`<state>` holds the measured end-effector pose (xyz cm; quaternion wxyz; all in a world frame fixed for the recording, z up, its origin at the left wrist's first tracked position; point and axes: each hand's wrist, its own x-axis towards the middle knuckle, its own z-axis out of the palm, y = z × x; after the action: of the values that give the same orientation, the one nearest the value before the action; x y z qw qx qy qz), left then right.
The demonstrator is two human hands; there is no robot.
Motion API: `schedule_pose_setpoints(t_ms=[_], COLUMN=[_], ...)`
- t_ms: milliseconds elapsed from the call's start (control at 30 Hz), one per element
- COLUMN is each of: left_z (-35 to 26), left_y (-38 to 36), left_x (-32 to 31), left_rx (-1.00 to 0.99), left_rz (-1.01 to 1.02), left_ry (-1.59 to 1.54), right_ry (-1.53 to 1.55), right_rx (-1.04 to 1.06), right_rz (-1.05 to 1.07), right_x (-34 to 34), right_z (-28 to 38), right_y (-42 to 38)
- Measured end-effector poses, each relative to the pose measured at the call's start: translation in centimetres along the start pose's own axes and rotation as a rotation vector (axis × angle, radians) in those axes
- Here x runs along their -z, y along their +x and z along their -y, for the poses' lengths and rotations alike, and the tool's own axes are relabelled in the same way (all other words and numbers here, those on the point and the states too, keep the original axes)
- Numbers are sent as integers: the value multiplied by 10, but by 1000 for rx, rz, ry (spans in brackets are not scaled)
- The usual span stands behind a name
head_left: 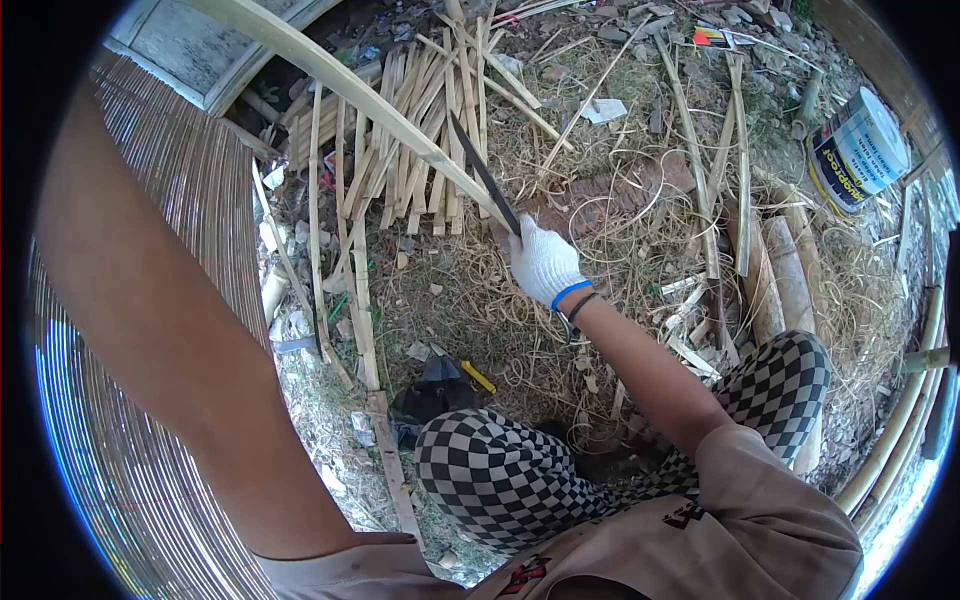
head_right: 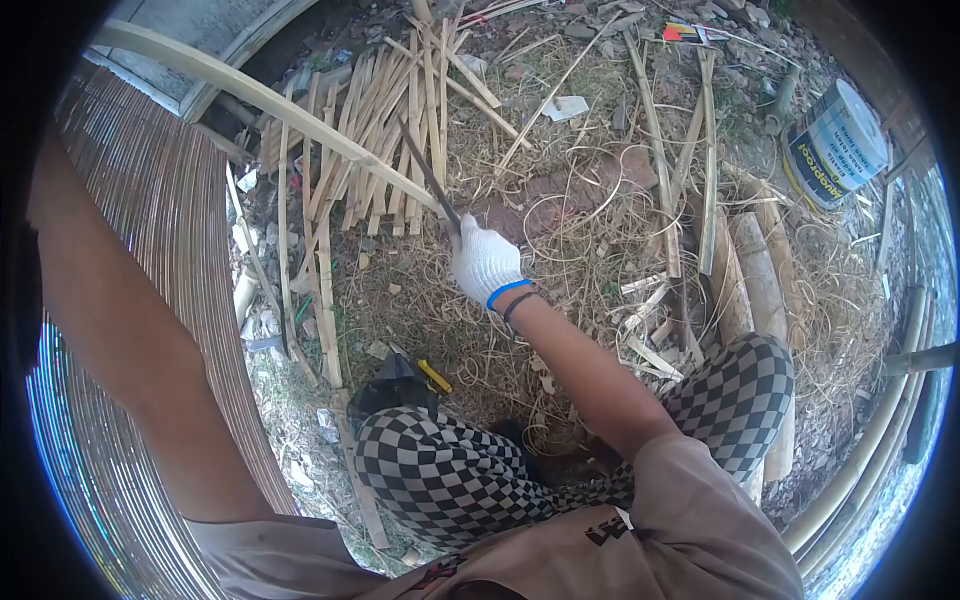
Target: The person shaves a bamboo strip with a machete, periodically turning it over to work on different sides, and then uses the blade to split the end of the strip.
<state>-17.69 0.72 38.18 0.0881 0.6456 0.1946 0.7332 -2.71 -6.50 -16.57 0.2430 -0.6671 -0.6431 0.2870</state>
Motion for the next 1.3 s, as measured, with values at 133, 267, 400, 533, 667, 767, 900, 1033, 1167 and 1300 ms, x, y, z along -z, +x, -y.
schedule_pose_setpoints(t_ms=[133,267,400,533,667,767,900,1033,1167,1300], left_z=[-1,11,5,2,3,-22,-29,-49,-112,-160], left_y=[6,10,21,15,6,-13,-9,-25,-40,-48], left_x=[5,5,7,13,24,25,51,52,66,88], left_rx=[-7,20,17,48,-15,-78,33,-68,-51,-141], left_rz=[-8,-3,-4,-38,-158,-124,-306,-412,-378,-483], left_ry=[-11,26,38,71,158,156,235,232,221,-153], right_ry=[-85,-37,-113,-92,21,-98,-310,-395,-520,72], right_rx=[27,-74,-137,-144,-194,-134,28,202,244,50], right_rz=[38,44,96,123,209,256,294,171,79,244], right_x=[-35,-48,-98,-101,-82,-99,-11,115,222,284], right_z=[-48,-47,-116,-121,-119,-163,-137,-97,-67,-63], right_y=[18,-6,9,12,11,22,17,25,-18,-85])
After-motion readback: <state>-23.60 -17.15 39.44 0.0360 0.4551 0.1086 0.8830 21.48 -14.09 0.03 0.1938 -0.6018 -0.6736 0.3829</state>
